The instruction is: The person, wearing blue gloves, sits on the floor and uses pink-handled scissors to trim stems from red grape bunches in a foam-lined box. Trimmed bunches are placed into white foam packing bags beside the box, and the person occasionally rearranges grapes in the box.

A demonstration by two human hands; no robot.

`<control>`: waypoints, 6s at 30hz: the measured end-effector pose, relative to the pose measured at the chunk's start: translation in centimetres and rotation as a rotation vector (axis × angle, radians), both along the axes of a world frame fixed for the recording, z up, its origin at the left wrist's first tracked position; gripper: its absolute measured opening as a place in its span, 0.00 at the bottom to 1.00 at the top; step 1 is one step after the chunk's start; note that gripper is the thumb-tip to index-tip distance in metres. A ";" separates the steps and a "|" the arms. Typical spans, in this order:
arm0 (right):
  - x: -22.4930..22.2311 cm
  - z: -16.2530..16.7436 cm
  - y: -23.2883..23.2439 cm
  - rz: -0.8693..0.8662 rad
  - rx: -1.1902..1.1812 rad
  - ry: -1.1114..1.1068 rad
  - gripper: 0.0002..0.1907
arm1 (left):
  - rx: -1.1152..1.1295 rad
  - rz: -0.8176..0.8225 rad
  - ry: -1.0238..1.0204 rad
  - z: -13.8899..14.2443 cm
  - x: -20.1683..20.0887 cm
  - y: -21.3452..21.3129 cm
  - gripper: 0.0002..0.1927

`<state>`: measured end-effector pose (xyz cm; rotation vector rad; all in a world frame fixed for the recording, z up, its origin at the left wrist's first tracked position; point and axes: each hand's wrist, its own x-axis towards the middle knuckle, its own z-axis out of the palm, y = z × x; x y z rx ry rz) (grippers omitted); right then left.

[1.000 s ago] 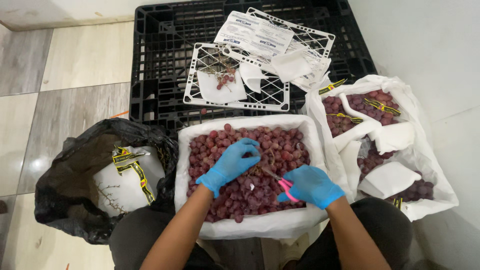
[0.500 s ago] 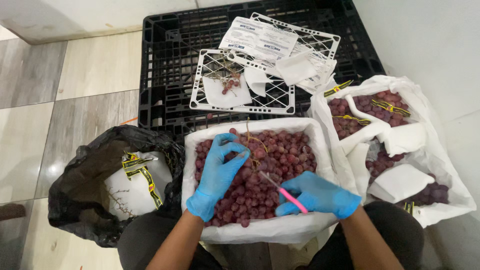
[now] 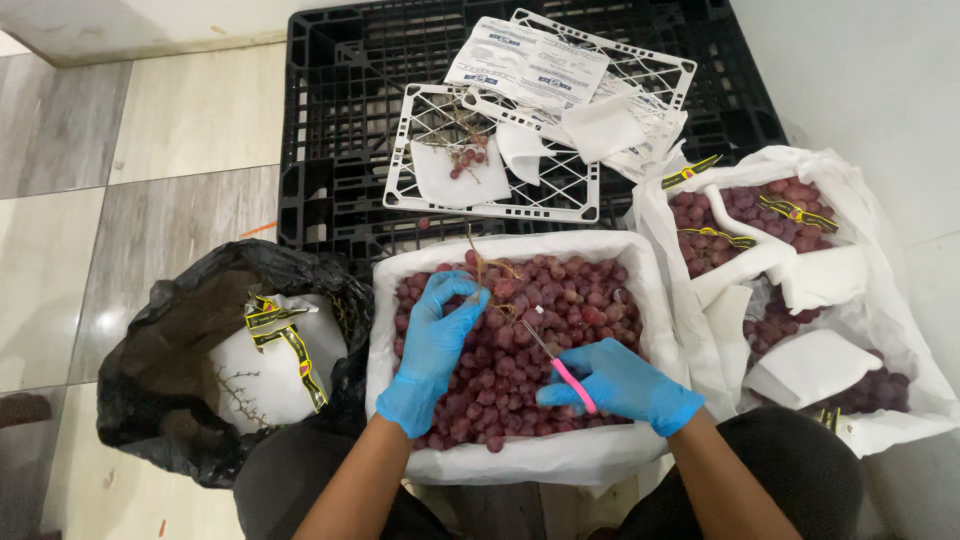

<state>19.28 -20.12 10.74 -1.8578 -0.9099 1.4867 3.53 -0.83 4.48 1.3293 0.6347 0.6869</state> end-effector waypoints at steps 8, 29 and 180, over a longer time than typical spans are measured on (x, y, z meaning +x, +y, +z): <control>0.5 -0.1 0.4 0.094 -0.085 -0.177 0.26 | 0.108 -0.041 0.065 0.0 0.1 -0.7 0.05; 0.7 0.2 0.0 0.147 0.038 -0.743 0.28 | 0.062 -0.083 -0.036 -0.4 -0.2 0.4 0.01; -0.7 -3.0 1.1 0.372 -0.183 -0.744 0.33 | -0.333 0.162 -0.063 -4.8 1.7 0.5 0.08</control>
